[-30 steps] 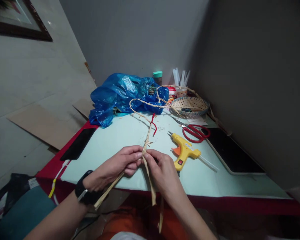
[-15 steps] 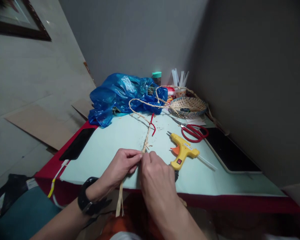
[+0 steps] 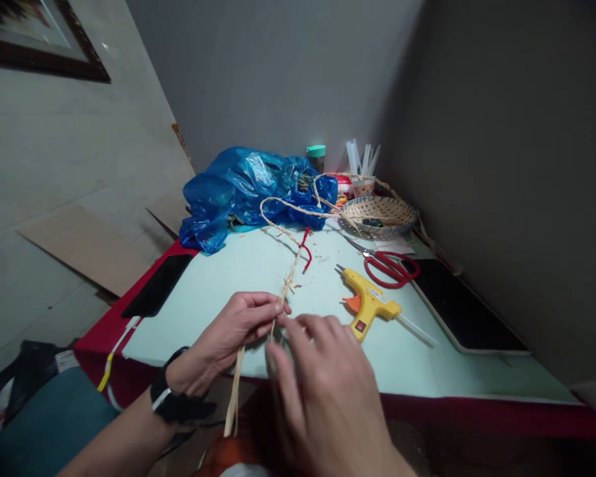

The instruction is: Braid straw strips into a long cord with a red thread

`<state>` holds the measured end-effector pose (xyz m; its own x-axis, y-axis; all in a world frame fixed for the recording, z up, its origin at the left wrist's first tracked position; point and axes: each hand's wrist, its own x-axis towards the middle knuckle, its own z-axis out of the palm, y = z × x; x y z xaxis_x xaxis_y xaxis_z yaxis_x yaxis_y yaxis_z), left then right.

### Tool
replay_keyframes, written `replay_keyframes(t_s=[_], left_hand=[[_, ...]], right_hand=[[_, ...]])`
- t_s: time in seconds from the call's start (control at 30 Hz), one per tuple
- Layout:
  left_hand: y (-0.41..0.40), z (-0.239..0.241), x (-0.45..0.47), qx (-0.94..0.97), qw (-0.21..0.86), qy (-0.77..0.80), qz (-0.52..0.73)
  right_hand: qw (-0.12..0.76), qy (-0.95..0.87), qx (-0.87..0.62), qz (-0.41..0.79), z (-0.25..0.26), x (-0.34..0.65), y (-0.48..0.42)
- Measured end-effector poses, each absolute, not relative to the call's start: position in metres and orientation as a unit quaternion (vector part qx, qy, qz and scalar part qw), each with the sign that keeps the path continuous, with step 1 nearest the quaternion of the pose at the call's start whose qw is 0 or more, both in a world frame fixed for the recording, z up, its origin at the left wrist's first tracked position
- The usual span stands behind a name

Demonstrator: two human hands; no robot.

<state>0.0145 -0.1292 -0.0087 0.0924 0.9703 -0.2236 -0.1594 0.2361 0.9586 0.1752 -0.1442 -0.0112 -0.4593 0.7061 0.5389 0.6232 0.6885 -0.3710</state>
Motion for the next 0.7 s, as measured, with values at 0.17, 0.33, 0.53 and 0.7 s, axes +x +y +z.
replay_keyframes(t_s=[0.17,0.33,0.53,0.7], left_hand=[[-0.128,-0.009,0.014,0.412,0.637,0.46,0.46],[-0.132,-0.013,0.012,0.41,0.65,0.458,0.447],[-0.134,-0.014,0.013,0.436,0.614,0.474,0.457],[-0.137,-0.006,0.008,0.59,0.465,0.535,0.387]], right_hand=[[0.267,-0.785,-0.418,0.37,-0.007,0.173,-0.108],[0.269,-0.745,-0.404,0.457,-0.022,0.162,-0.097],[0.283,-0.687,-0.387,0.546,-0.03,0.166,-0.099],[0.279,-0.66,-0.393,0.576,-0.027,0.164,-0.098]])
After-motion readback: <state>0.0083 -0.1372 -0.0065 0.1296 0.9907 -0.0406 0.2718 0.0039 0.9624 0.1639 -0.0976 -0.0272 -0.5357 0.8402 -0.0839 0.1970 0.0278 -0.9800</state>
